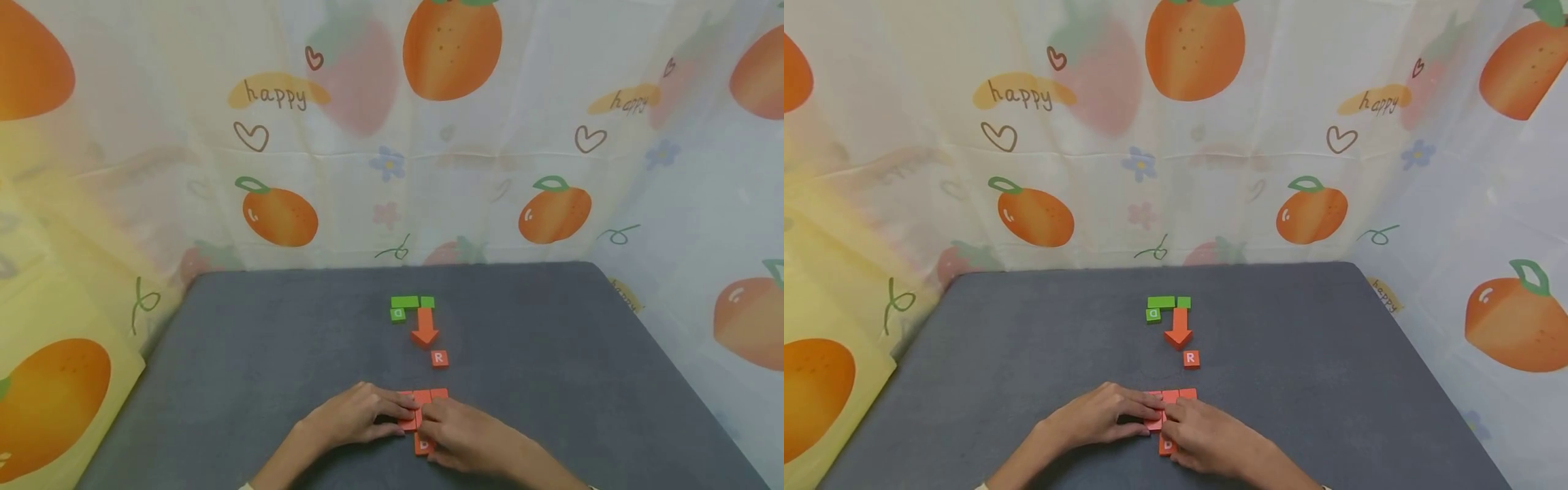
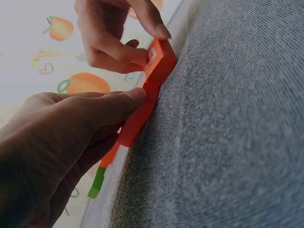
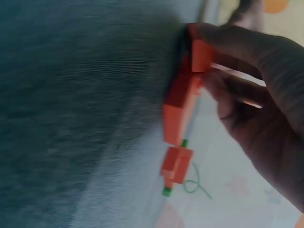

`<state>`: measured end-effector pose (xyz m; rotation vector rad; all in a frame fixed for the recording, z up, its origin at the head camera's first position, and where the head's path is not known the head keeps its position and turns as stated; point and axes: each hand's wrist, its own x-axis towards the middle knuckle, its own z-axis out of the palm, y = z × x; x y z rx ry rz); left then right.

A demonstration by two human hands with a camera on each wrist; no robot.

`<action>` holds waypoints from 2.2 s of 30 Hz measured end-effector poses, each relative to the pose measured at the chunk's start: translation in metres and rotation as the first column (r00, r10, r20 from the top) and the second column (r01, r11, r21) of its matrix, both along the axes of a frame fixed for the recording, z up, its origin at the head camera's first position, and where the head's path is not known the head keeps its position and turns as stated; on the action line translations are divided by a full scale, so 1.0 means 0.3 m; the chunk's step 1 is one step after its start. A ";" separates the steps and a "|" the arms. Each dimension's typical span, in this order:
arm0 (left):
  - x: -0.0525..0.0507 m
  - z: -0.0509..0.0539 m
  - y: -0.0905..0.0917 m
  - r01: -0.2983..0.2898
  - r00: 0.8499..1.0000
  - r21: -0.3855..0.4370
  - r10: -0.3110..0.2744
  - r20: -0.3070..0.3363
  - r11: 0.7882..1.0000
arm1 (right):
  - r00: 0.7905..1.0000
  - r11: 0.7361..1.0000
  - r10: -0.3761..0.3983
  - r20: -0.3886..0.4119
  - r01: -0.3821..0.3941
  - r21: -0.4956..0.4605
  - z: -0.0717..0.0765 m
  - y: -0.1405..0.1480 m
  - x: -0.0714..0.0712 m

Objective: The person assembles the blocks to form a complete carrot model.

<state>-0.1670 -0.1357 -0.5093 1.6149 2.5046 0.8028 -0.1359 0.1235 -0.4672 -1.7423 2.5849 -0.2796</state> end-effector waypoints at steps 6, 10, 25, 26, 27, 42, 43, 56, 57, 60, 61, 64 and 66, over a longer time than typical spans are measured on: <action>-0.001 0.002 0.000 0.006 1.000 -0.002 -0.006 0.002 1.000 | 0.999 0.999 -0.019 -0.045 0.018 -0.030 -0.040 0.007 0.010; -0.002 0.005 0.000 0.002 1.000 -0.004 -0.002 0.007 1.000 | 1.000 0.996 -0.015 -0.012 0.014 -0.084 -0.050 0.003 0.007; 0.001 -0.001 -0.004 -0.011 1.000 0.004 0.011 0.026 1.000 | 0.986 0.979 -0.111 0.123 0.130 -0.154 -0.072 0.005 -0.008; 0.001 -0.001 -0.004 -0.010 1.000 0.007 0.009 0.027 1.000 | 0.985 0.980 -0.119 0.129 0.137 -0.147 -0.071 0.004 -0.008; 0.001 -0.002 -0.004 -0.009 1.000 0.008 0.009 0.028 1.000 | 0.983 0.980 -0.125 0.133 0.143 -0.141 -0.070 0.004 -0.008; 0.004 0.004 0.000 -0.019 0.999 -0.011 0.019 0.035 1.000 | 0.959 0.976 -0.154 0.236 0.185 -0.113 -0.066 0.005 -0.012; 0.004 0.005 0.000 -0.019 0.999 -0.015 0.019 0.031 1.000 | 0.958 0.976 -0.156 0.240 0.187 -0.113 -0.066 0.005 -0.012; 0.003 0.007 0.002 -0.004 1.000 -0.002 0.004 -0.003 1.000 | 0.964 0.978 -0.158 0.212 0.182 -0.100 -0.059 0.008 -0.026; 0.003 0.007 0.003 -0.003 1.000 0.001 0.003 -0.004 1.000 | 0.968 0.977 -0.161 0.194 0.184 -0.107 -0.057 0.009 -0.035; 0.004 0.009 0.004 -0.008 1.000 0.002 0.008 -0.005 1.000 | 0.976 0.968 -0.188 0.110 0.203 -0.145 -0.045 0.016 -0.078; 0.005 0.010 0.004 -0.011 1.000 0.000 0.011 -0.006 1.000 | 0.975 0.964 -0.206 0.084 0.217 -0.155 -0.041 0.021 -0.097; 0.006 0.014 0.005 -0.022 1.000 -0.009 0.022 -0.007 1.000 | 0.964 0.950 -0.264 0.037 0.266 -0.161 -0.028 0.041 -0.156; 0.006 0.015 0.005 -0.026 1.000 -0.015 0.026 -0.007 1.000 | 0.955 0.946 -0.296 0.028 0.297 -0.127 -0.025 0.057 -0.190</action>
